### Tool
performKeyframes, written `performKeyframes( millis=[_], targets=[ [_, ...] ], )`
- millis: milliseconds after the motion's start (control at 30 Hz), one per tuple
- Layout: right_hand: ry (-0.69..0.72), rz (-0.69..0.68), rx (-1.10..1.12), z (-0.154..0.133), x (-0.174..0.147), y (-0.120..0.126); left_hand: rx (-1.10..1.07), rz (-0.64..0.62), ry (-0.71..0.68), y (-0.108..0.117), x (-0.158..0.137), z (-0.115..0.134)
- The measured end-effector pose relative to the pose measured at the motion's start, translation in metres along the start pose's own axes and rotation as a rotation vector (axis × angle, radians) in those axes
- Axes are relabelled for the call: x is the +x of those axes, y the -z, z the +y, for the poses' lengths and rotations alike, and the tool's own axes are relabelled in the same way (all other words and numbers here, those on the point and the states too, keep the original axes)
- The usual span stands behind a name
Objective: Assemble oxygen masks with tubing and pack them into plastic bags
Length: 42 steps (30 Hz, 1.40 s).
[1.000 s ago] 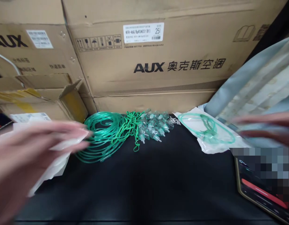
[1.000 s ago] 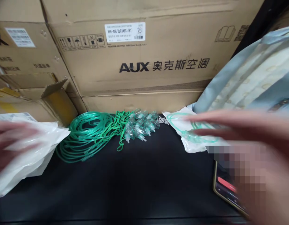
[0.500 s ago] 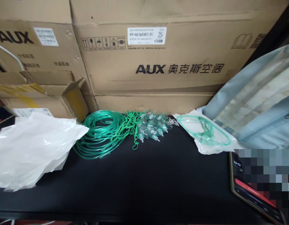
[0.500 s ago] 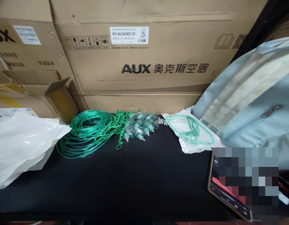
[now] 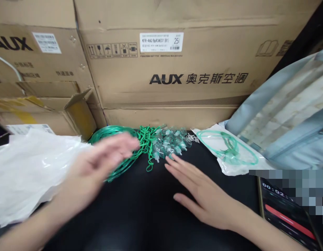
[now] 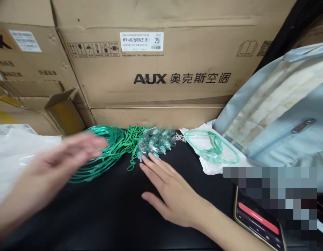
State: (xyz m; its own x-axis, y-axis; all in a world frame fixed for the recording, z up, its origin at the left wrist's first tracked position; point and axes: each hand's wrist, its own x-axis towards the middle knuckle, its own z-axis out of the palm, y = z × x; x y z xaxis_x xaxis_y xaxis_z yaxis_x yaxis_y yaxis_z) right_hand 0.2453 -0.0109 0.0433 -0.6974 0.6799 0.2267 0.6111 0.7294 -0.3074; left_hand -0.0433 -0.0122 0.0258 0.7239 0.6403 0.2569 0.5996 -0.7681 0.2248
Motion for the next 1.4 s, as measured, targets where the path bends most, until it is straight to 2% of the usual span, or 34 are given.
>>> performKeyframes(
  millis=[67,167,300,467,700,1233,1333,1400],
  targets=[
    [0.015,-0.154,-0.016,0.008,0.003,-0.019,0.031,-0.021,-0.056,-0.010,0.010,0.007],
    [0.001,-0.284,0.015,0.018,0.003,-0.037,0.091,-0.134,-0.147,-0.027,0.024,0.011],
    [-0.018,-0.324,0.043,0.020,0.002,-0.038,0.069,-0.210,-0.061,-0.037,0.027,0.008],
    [-0.022,-0.305,0.045,0.019,0.005,-0.034,-0.024,-0.200,-0.003,-0.035,0.024,0.005],
    [-0.015,-0.228,0.058,0.022,0.006,-0.036,-0.094,-0.166,-0.011,-0.034,0.024,0.005],
    [-0.007,-0.222,-0.014,0.017,0.003,-0.035,-0.148,-0.165,0.017,-0.037,0.023,0.002],
    [0.026,-0.169,-0.034,0.019,0.004,-0.035,-0.145,-0.165,0.016,-0.039,0.022,0.001],
    [0.006,-0.050,-0.046,0.024,0.011,-0.031,-0.150,-0.160,0.011,-0.040,0.022,0.001]
  ],
)
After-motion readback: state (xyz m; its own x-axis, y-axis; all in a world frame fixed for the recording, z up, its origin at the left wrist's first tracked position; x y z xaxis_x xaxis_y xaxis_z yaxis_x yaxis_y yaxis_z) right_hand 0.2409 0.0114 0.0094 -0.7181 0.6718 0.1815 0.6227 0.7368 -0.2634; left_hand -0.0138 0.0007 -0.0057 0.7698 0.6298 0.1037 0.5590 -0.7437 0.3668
